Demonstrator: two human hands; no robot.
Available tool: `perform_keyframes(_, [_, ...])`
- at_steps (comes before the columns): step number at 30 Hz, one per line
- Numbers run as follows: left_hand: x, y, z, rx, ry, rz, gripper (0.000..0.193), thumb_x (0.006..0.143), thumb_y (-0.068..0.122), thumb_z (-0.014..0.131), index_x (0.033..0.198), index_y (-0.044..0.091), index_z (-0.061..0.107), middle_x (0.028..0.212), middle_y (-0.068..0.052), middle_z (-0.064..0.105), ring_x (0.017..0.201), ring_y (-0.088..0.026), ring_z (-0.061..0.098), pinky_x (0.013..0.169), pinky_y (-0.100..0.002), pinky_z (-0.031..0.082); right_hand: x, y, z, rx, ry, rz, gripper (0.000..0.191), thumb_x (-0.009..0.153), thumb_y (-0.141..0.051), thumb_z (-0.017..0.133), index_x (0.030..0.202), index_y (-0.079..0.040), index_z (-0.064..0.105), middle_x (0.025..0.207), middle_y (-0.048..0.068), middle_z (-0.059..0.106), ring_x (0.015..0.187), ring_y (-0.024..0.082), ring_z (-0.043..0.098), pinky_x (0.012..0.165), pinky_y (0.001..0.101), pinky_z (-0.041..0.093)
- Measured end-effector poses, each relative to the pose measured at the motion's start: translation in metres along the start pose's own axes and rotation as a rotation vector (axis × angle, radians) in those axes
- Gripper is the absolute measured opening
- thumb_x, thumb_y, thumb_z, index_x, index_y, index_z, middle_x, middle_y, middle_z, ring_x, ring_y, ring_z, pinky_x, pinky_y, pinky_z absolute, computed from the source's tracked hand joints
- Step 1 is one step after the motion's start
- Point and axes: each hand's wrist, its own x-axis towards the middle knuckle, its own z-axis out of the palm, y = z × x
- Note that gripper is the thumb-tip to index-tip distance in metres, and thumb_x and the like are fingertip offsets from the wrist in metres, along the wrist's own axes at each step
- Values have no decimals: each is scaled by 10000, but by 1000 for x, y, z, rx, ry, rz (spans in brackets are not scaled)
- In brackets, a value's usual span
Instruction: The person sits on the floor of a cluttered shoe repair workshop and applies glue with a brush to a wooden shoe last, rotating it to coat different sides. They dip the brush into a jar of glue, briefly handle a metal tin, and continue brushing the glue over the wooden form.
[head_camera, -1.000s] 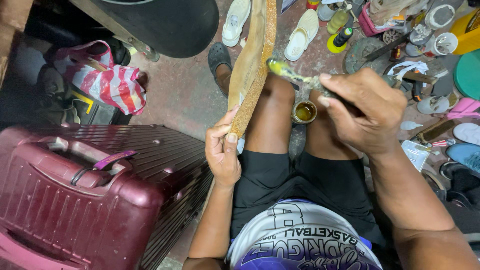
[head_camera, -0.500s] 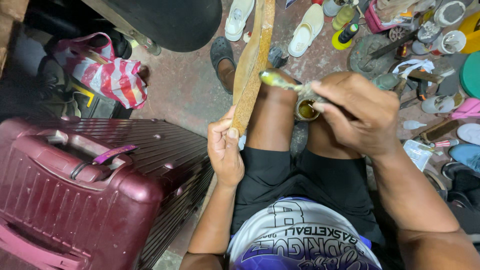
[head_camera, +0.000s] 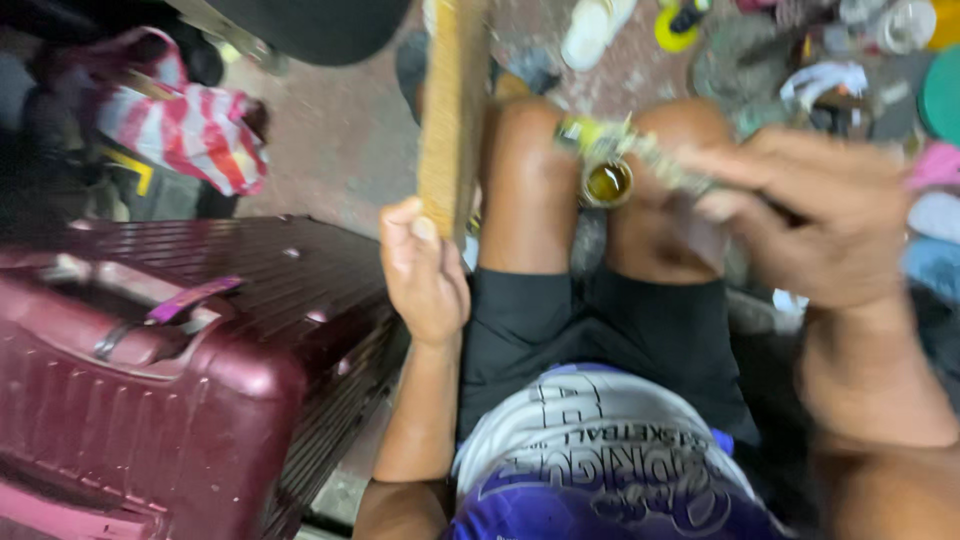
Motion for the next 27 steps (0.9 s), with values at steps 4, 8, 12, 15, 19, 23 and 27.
perform_keyframes(4, [-2,-1,-1,-9,-88,29,216,1143,179,520,1281,15,491,1327,-185,606,1269,-310,635,1191,-590,488,-17,2,-40,-122,-230,204,260,969,-155,708,1207,-52,721,873,133,685,660,208,645,567,319,465])
perform_keyframes(8, [-3,-8,-2,4,-134,42,216,1159,176,532,1292,7,508,1331,-193,628,1235,-288,627,1181,-572,472,-14,4,-11,-599,-399,14,170,930,-278,715,882,-123,767,738,79,715,589,289,671,478,398,452])
perform_keyframes(12, [-8,-13,-5,120,-65,70,220,1158,144,544,1307,-18,532,1305,-172,610,1213,-227,589,1138,-424,452,22,27,55,-779,-578,-132,137,883,-270,692,813,-164,744,788,78,723,754,273,717,641,403,539])
perform_keyframes(15, [-7,-11,-6,167,-75,101,204,1166,138,531,1303,-13,542,1342,-195,617,1212,-197,593,1118,-353,450,38,45,70,-712,-696,-42,236,866,-343,695,807,-131,779,797,133,738,750,322,714,662,438,565])
perform_keyframes(19, [3,-5,-2,145,-95,83,236,1143,151,500,1314,-9,530,1513,-197,553,1377,-200,547,1239,-373,398,43,62,28,-509,-808,69,231,893,-348,686,985,-191,827,767,119,758,682,326,714,647,458,558])
perform_keyframes(23, [12,-4,5,156,-78,85,248,1151,148,501,1332,-19,529,1519,-209,550,1390,-210,539,1254,-386,386,19,56,-23,-75,-550,267,246,947,-233,697,1145,-155,820,767,43,739,644,146,684,585,306,555])
perform_keyframes(27, [13,-7,11,249,-79,110,264,1166,139,481,1356,-36,538,1528,-212,545,1356,-194,525,1266,-381,383,-19,37,0,551,-9,328,291,985,-195,673,1259,-115,727,858,-8,668,632,14,573,613,177,470])
